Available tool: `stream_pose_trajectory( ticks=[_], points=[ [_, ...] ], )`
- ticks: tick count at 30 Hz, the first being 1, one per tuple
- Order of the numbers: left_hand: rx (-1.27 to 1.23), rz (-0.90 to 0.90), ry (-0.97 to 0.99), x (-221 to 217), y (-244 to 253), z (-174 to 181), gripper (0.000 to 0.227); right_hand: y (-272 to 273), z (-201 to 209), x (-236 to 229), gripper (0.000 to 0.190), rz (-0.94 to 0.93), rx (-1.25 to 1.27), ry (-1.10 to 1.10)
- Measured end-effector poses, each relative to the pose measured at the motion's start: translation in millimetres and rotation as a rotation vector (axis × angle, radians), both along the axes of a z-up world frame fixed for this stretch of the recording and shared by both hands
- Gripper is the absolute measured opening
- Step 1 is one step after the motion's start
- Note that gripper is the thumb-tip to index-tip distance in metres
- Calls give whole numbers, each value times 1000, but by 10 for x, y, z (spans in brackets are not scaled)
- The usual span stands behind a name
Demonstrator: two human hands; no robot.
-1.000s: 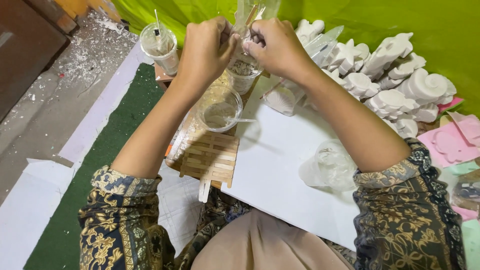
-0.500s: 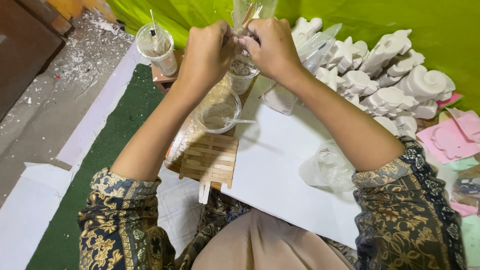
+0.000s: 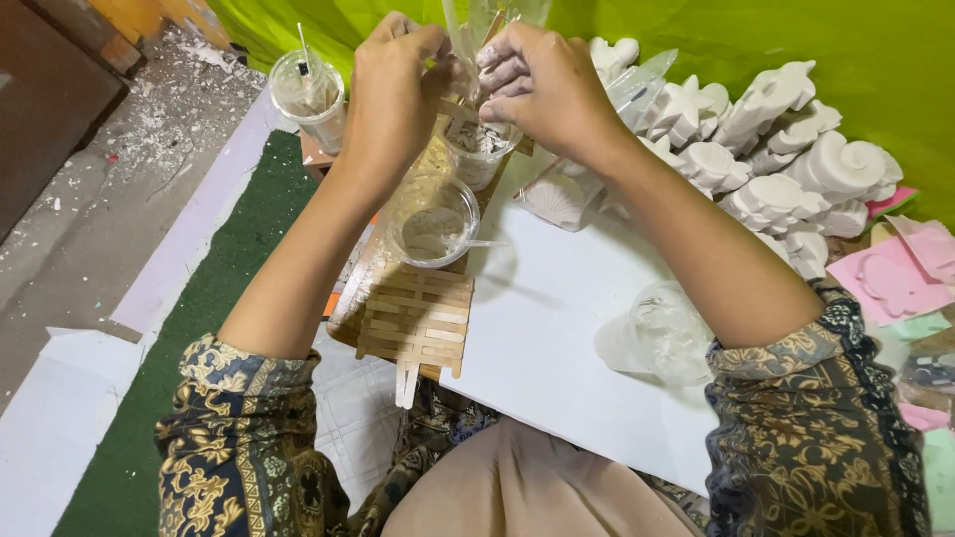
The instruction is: Mixing white powder with water in plastic cups using spoons and sticks to prepare material for molding.
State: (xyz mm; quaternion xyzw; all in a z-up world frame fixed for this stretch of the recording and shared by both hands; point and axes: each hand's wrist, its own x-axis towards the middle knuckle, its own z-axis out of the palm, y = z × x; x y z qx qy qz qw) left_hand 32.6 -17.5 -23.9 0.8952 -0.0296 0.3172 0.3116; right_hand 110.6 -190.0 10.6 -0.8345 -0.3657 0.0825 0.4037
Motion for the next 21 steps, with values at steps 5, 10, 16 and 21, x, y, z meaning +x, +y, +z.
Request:
stream_pose_trajectory(
  ticks=[5,10,16,21],
  points=[
    [-56,-26,11,47,-3,-8,17,10,-2,-61,33,83,112,57],
    [-376,-219,190,-15,-14,16,36,40,-189,9,43,-39,119,-189],
    [-514,-275,241,-159,-97,208,3,34,-211,80,35,-45,124,-374],
    [-517,-233,188,-69,-59,115,16,35,-85,13,36,-55,121,-122]
  ],
)
